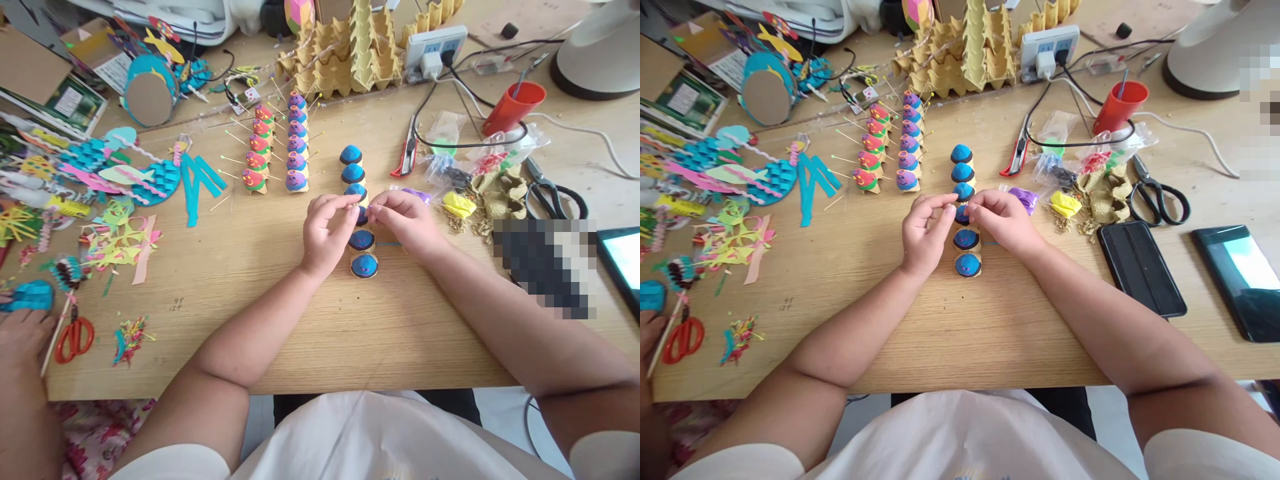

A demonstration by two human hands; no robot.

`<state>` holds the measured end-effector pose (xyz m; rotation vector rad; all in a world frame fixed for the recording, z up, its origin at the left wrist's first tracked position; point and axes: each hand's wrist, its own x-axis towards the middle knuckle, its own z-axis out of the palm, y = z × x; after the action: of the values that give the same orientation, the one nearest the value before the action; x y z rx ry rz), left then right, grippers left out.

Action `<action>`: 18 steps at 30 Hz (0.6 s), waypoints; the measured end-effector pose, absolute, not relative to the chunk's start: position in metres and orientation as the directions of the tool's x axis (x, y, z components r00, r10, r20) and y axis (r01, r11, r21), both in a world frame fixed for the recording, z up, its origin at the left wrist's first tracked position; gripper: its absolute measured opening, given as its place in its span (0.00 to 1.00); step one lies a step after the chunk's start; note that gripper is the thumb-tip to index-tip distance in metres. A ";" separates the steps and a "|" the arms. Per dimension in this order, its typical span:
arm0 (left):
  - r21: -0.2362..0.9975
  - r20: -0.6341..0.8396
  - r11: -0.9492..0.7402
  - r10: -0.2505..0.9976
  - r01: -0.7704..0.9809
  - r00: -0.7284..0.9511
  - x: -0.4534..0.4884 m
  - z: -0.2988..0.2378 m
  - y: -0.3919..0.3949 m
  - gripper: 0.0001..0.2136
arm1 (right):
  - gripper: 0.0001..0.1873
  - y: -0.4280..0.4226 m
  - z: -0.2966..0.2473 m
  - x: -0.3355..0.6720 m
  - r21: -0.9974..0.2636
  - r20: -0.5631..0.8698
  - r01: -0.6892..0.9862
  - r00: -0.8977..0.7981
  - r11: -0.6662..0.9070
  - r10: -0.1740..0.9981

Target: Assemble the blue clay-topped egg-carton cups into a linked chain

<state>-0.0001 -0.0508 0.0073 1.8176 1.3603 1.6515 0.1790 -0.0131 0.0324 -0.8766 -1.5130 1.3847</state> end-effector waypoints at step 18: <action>0.822 0.463 -0.370 0.876 0.432 -0.132 -0.005 -0.020 -0.039 0.25 | 0.11 -0.007 0.025 0.179 -0.959 0.152 0.192 -0.270 0.208 0.951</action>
<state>-0.0052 -0.0389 -0.0200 1.7453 1.4567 1.5088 0.1793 -0.0073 0.0249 -1.0938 -1.6437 1.1386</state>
